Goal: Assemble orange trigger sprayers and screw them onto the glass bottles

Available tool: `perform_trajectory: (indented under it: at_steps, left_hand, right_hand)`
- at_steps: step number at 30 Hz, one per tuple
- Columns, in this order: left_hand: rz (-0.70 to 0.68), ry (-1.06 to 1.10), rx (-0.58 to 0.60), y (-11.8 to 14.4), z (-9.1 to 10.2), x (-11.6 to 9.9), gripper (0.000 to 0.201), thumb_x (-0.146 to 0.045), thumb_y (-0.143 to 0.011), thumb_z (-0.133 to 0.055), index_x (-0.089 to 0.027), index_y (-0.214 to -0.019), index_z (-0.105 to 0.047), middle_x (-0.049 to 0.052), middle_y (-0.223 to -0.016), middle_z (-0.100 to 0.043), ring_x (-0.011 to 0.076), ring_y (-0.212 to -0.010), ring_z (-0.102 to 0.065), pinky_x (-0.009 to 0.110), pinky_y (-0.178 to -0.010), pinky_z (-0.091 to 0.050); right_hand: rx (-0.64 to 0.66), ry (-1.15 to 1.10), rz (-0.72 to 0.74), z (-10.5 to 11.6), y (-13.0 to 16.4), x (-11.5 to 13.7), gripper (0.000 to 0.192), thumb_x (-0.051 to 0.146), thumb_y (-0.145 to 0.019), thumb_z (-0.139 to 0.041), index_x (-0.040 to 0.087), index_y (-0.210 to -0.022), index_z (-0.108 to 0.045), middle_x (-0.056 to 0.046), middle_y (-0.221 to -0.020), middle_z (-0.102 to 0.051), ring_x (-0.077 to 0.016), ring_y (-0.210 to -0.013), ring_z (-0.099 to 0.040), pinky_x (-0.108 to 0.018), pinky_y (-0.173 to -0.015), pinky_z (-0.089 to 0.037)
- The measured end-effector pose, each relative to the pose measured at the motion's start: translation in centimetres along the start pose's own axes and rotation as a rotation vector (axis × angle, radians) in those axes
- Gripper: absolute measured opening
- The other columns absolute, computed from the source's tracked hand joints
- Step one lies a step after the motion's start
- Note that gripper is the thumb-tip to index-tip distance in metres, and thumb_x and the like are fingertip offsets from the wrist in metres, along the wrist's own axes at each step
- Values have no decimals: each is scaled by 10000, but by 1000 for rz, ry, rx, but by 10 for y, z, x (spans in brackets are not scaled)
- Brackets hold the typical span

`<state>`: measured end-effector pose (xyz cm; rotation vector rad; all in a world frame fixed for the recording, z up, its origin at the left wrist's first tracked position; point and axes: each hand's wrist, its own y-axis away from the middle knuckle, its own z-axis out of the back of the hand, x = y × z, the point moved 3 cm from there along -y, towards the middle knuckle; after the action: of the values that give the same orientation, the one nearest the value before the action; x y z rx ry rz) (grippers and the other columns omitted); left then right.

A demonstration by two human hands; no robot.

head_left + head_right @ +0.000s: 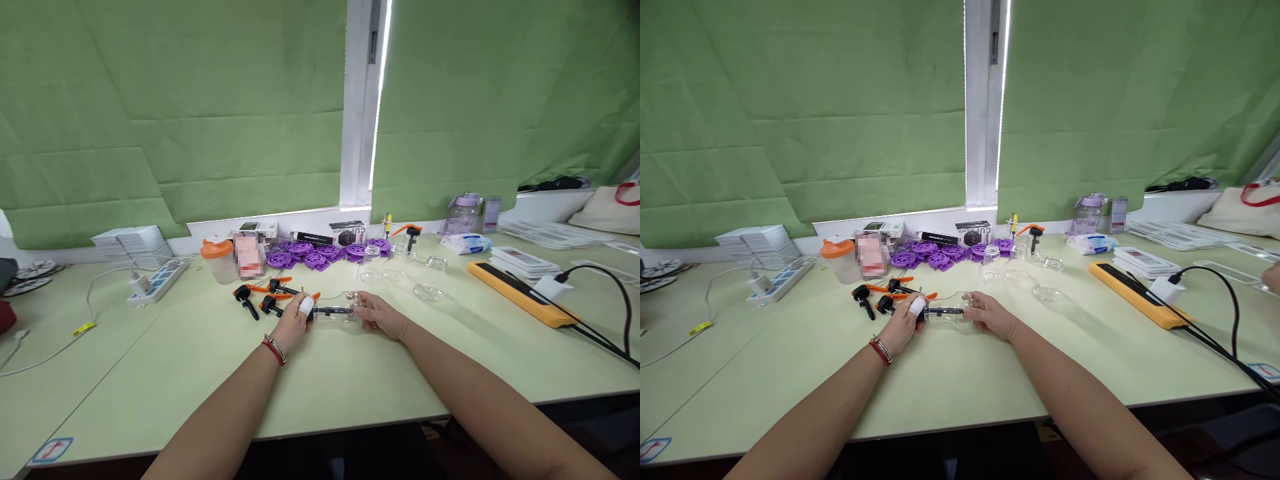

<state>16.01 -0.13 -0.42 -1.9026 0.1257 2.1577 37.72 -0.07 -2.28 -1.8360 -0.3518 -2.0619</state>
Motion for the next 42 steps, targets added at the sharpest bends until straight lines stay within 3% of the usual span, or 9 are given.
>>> perform_trajectory:
  at_steps: [3,6,10,15,19,22,25,34,42]
  left_hand:
    - [-48,-57,-21,-3,3,1,249,-441,-852,-447,-196,-851,-489,-54,-596,-398,73,-467,-350,178,-422,-295]
    - [-73,-109,-54,-6,6,4,270,-457,-854,-444,-193,-842,-494,-48,-613,-395,78,-491,-348,176,-422,-284]
    - [-114,-138,-50,-5,6,2,273,-440,-855,-452,-183,-917,-520,-31,-670,-435,80,-516,-364,183,-441,-301]
    - [-292,-50,-57,0,10,-14,545,-354,-846,-491,-242,-1336,-279,40,-989,-500,87,-641,-499,247,-636,-450]
    - [-404,-358,-297,-4,35,-17,484,-286,-816,-538,-221,-1275,-399,73,-1077,-499,163,-920,-524,334,-872,-425]
    - [-334,-583,-532,-11,64,-9,420,-286,-789,-555,-193,-1192,-478,92,-1101,-489,204,-967,-524,358,-862,-436]
    - [-233,-665,-665,-18,85,2,392,-289,-781,-557,-183,-1152,-493,102,-1122,-490,233,-1027,-519,373,-859,-444]
    - [-186,-690,-661,-22,92,14,385,-254,-771,-561,-169,-1139,-484,105,-1139,-494,228,-1070,-513,370,-881,-443]
    - [-116,-601,-682,-24,97,18,383,-196,-749,-569,-182,-1124,-490,99,-1145,-478,224,-1081,-504,365,-885,-451]
  right_hand:
    - [-56,82,60,-1,0,-1,649,517,-800,-566,217,-1328,-339,-59,-965,-576,-95,-567,-489,-250,-517,-417]
    - [-192,364,273,-5,4,9,710,448,-834,-535,282,-1430,-187,-117,-1278,-458,-181,-880,-560,-366,-764,-489]
    - [-204,819,467,-20,6,20,692,385,-735,-653,292,-1367,-386,-94,-1413,-341,-292,-1210,-413,-451,-1006,-363]
    - [-371,842,312,-16,0,12,700,434,-745,-631,234,-1355,-351,-120,-1370,-387,-283,-1201,-440,-433,-987,-386]
    - [-425,809,93,-7,-8,-1,690,566,-768,-574,171,-1301,-384,-159,-1165,-557,-303,-1054,-538,-426,-877,-421]
    - [-421,848,69,-7,-18,-4,725,612,-760,-557,133,-1282,-400,-179,-1097,-586,-312,-1021,-552,-402,-847,-417]
    - [-427,923,91,-13,-34,-2,753,608,-774,-537,97,-1304,-379,-207,-1176,-550,-317,-1094,-514,-394,-901,-388]
    - [-549,975,-12,-16,-87,-1,744,590,-797,-506,50,-1294,-378,-223,-1166,-548,-332,-1130,-485,-396,-920,-386]
    - [-544,905,-40,-19,-76,-3,854,548,-741,-605,74,-1380,-295,-224,-1371,-397,-358,-1273,-366,-443,-1012,-334]
